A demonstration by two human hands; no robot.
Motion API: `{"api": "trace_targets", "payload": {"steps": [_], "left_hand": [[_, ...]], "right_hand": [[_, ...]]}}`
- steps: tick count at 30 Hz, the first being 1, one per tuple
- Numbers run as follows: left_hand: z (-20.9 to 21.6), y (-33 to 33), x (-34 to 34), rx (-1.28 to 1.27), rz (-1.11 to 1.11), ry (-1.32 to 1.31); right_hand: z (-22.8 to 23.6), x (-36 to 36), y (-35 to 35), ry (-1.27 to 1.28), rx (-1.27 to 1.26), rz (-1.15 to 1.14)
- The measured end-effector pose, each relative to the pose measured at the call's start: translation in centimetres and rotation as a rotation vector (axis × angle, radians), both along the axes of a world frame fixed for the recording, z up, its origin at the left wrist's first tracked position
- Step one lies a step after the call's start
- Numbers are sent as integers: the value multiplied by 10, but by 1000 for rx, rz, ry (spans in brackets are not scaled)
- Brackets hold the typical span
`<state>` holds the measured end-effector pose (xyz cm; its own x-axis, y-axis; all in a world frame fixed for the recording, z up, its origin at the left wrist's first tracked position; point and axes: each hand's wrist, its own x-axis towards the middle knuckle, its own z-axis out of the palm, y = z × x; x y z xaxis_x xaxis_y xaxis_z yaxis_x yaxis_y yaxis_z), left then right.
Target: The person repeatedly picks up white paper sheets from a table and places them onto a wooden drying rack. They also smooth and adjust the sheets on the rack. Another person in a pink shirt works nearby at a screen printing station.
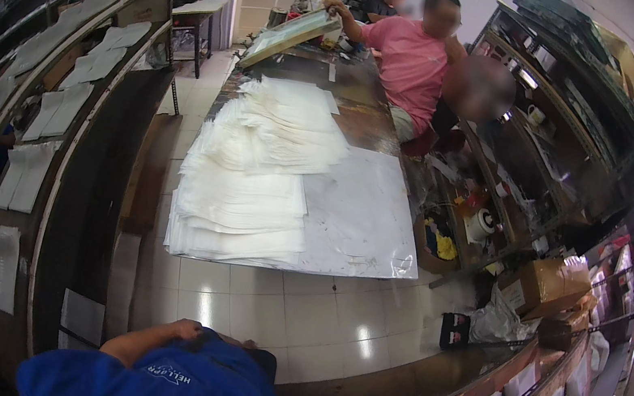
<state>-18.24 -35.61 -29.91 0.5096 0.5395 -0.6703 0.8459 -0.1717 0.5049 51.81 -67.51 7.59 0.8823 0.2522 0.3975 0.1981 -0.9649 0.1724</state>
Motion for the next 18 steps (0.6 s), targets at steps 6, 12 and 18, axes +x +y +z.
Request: {"api": "trace_targets", "payload": {"steps": [6,12,18], "left_hand": [[14,1,5,-27,64,17],[6,2,5,-47,105,13],[1,5,9,-27,92,24]], "right_hand": [[3,-1,1,57,-5,-37],[-8,11,-7,-11,-32,-3],[-6,9,-5,47,7,-48]]}}
